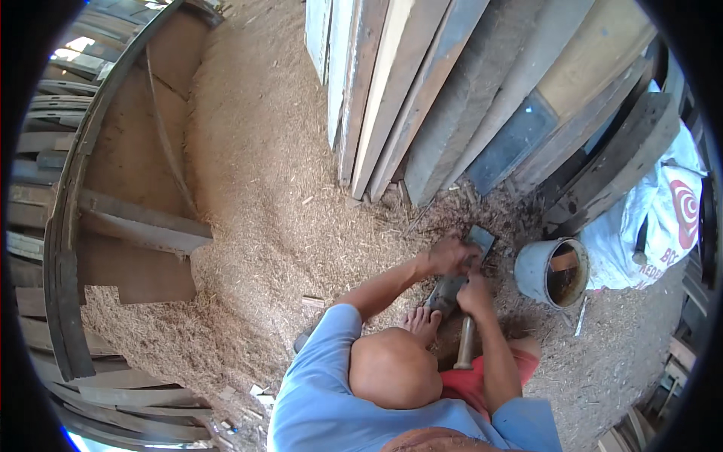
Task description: The person sharpens a metal blade by hand, repeatedly rubbing it against a whetstone and occasionally dipping the stone or blade into a bucket of liquid.
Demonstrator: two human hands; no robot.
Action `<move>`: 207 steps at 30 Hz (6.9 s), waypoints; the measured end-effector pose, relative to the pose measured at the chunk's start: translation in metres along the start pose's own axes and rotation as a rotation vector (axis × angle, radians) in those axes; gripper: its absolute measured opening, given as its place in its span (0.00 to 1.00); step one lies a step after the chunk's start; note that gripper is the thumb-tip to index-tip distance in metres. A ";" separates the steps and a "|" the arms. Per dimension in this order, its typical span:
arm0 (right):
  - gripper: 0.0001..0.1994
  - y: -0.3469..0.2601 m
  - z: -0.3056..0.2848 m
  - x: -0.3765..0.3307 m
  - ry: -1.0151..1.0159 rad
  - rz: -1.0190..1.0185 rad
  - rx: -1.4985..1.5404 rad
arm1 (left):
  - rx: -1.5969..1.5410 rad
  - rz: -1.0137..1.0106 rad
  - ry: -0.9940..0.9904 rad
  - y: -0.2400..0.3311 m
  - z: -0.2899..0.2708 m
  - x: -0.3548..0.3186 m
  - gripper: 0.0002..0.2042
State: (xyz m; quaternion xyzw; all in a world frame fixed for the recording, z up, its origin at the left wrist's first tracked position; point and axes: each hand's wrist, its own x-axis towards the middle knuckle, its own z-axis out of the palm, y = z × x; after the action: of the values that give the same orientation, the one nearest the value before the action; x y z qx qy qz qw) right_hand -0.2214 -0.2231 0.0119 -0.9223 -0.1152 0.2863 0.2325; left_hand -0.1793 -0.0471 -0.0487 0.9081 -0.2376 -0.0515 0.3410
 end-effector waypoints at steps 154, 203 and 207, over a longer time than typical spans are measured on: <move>0.21 -0.056 -0.032 -0.095 0.053 -0.342 0.943 | -1.403 -0.108 0.631 0.099 -0.063 -0.070 0.20; 0.18 -0.055 -0.019 -0.090 -0.003 -0.285 0.981 | -1.428 -0.205 0.526 0.087 -0.060 -0.081 0.19; 0.19 -0.058 -0.024 -0.092 0.006 -0.293 0.959 | -1.460 -0.185 0.523 0.091 -0.065 -0.080 0.20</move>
State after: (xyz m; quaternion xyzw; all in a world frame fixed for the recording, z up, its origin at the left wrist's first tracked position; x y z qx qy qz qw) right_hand -0.2862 -0.2133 0.1020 -0.6864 -0.0985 0.2688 0.6685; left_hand -0.2688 -0.0306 0.0540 0.4525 0.0214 -0.0074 0.8915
